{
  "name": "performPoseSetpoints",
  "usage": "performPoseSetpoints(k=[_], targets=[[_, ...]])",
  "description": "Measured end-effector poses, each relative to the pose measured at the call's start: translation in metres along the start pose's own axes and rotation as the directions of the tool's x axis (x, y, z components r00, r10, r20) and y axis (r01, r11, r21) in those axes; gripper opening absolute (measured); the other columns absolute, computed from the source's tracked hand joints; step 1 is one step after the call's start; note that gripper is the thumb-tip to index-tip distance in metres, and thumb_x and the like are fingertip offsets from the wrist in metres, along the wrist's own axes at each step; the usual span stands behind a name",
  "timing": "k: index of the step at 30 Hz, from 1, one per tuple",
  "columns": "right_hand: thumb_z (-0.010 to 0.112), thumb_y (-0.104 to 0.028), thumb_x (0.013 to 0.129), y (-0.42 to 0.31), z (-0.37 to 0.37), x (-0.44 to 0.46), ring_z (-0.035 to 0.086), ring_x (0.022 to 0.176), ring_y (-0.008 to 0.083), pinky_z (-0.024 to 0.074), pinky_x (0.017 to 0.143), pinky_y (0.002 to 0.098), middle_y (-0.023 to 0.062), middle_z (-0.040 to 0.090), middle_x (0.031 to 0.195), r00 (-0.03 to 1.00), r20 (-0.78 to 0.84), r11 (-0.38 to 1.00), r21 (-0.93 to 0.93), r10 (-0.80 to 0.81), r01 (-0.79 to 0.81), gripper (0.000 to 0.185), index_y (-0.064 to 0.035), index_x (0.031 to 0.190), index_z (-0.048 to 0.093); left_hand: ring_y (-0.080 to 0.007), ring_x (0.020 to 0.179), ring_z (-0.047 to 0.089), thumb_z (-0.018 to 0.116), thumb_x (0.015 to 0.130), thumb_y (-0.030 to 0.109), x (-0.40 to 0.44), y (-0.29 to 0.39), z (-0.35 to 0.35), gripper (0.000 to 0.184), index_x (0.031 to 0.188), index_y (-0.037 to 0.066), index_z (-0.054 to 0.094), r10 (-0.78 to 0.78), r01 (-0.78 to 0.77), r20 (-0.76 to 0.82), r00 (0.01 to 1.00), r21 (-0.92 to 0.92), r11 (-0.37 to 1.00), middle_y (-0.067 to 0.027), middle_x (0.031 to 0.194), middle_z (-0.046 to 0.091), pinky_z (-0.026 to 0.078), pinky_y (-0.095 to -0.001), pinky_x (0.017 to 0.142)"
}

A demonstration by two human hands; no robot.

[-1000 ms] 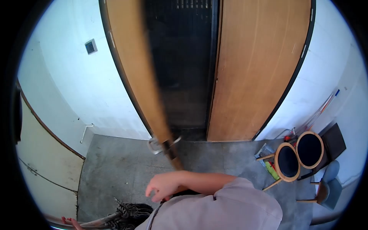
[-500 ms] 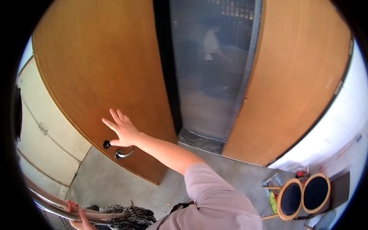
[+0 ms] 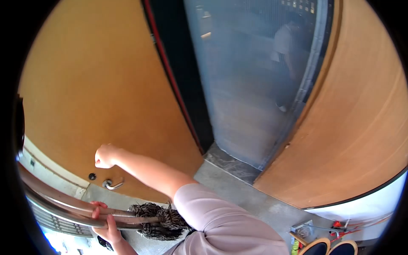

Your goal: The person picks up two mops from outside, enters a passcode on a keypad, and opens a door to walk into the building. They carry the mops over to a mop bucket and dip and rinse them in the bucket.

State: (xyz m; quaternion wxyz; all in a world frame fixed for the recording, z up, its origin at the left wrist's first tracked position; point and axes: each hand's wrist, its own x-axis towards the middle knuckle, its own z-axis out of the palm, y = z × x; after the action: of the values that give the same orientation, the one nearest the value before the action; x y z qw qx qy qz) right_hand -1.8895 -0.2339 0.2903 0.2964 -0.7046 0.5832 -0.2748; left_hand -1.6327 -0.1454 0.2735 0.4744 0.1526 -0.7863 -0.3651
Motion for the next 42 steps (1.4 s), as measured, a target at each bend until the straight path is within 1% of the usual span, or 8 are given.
performPoseSetpoints(k=[5, 11, 21, 22, 23, 26, 33, 42], targets=[[0.064, -0.018, 0.08, 0.05, -0.091, -0.175, 0.064, 0.095, 0.03, 0.0504, 0.082, 0.0381, 0.0152, 0.066, 0.102, 0.356, -0.928, 0.993, 0.122, 0.111, 0.007, 0.033, -0.0052, 0.111, 0.063, -0.0262, 0.101, 0.048, 0.068, 0.075, 0.006, 0.053, 0.059, 0.045, 0.045, 0.119, 0.014, 0.06, 0.032, -0.008, 0.099, 0.995, -0.235, 0.972, -0.0143, 0.126, 0.045, 0.04, -0.0427, 0.091], [0.067, -0.031, 0.083, -0.168, -0.009, -0.134, 0.01, 0.142, 0.0454, 0.0176, 0.113, 0.0539, 0.0271, 0.009, 0.154, -0.603, -0.798, 0.857, 0.306, -0.007, -0.415, 0.08, -0.0126, 0.148, 0.025, -0.0291, 0.103, 0.051, 0.074, 0.072, 0.007, 0.105, 0.036, -0.249, 0.044, 0.113, 0.017, 0.062, 0.116, 0.021, 0.242, 0.963, -0.501, 0.865, -0.0182, 0.124, 0.046, 0.044, -0.0448, 0.089], [0.062, -0.045, 0.087, -0.422, 0.268, 0.29, 0.005, 0.145, 0.0356, 0.0119, 0.114, 0.052, 0.0232, 0.006, 0.156, -0.2, -0.968, 0.97, 0.185, 0.152, -0.158, 0.089, -0.0129, 0.152, 0.012, -0.0279, 0.098, 0.055, 0.069, 0.069, -0.004, 0.075, -0.076, -0.747, 0.034, 0.102, 0.005, 0.064, 0.355, 0.055, 0.311, 0.881, -0.815, 0.577, -0.0185, 0.11, 0.053, 0.048, -0.042, 0.081], [0.063, -0.038, 0.087, -0.442, 0.247, 0.323, 0.028, 0.139, 0.0325, 0.0246, 0.112, 0.0467, 0.0203, 0.025, 0.152, 0.431, -0.789, 0.867, 0.497, 0.438, 0.028, 0.082, -0.0118, 0.151, 0.019, -0.0279, 0.098, 0.054, 0.069, 0.069, -0.003, 0.083, -0.088, -0.732, 0.034, 0.102, 0.005, 0.064, 0.362, 0.051, 0.306, 0.88, -0.82, 0.57, -0.0189, 0.11, 0.052, 0.048, -0.0421, 0.082], [0.064, -0.032, 0.087, -0.419, 0.204, 0.337, 0.051, 0.121, 0.029, 0.0387, 0.103, 0.0429, 0.0157, 0.047, 0.14, 0.654, -0.396, 0.483, 0.874, 0.645, 0.052, 0.072, -0.0116, 0.147, 0.031, -0.0298, 0.099, 0.054, 0.068, 0.073, 0.001, 0.117, -0.09, -0.682, 0.04, 0.11, 0.012, 0.061, 0.432, 0.043, 0.354, 0.83, -0.812, 0.581, -0.0186, 0.113, 0.05, 0.049, -0.0427, 0.079], [0.059, -0.027, 0.09, -0.314, 0.036, 0.304, 0.061, 0.104, 0.0226, 0.0471, 0.089, 0.0365, 0.0084, 0.062, 0.119, 0.946, -0.174, 0.918, 0.34, 0.273, -0.203, 0.054, -0.0128, 0.14, 0.044, -0.0294, 0.102, 0.054, 0.068, 0.073, 0.001, 0.238, -0.103, -0.456, 0.038, 0.108, 0.011, 0.061, 0.611, -0.067, 0.366, 0.702, -0.82, 0.568, -0.0181, 0.114, 0.052, 0.047, -0.0439, 0.087], [0.078, -0.045, 0.068, -0.148, -0.195, 0.042, 0.046, 0.128, 0.0264, 0.0352, 0.104, 0.0374, 0.0127, 0.044, 0.141, 0.636, -0.767, 0.817, 0.314, -0.082, 0.484, 0.108, -0.0068, 0.15, 0.02, -0.0243, 0.11, 0.054, 0.065, 0.079, 0.003, 0.388, -0.11, 0.006, 0.026, 0.104, 0.008, 0.064, 0.626, -0.174, 0.453, 0.635, -0.706, 0.687, -0.0138, 0.119, 0.055, 0.046, -0.038, 0.092], [0.074, -0.008, 0.07, -0.059, -0.301, -0.015, 0.05, 0.116, 0.0172, 0.0423, 0.094, 0.0341, 0.0124, 0.052, 0.121, -0.248, -0.93, 0.92, -0.174, -0.271, -0.352, 0.087, -0.0024, 0.141, 0.024, -0.0275, 0.112, 0.054, 0.065, 0.078, 0.009, 0.463, -0.08, 0.334, 0.037, 0.113, 0.005, 0.057, 0.693, -0.184, 0.431, 0.578, -0.759, 0.624, -0.014, 0.12, 0.057, 0.044, -0.0379, 0.094]])
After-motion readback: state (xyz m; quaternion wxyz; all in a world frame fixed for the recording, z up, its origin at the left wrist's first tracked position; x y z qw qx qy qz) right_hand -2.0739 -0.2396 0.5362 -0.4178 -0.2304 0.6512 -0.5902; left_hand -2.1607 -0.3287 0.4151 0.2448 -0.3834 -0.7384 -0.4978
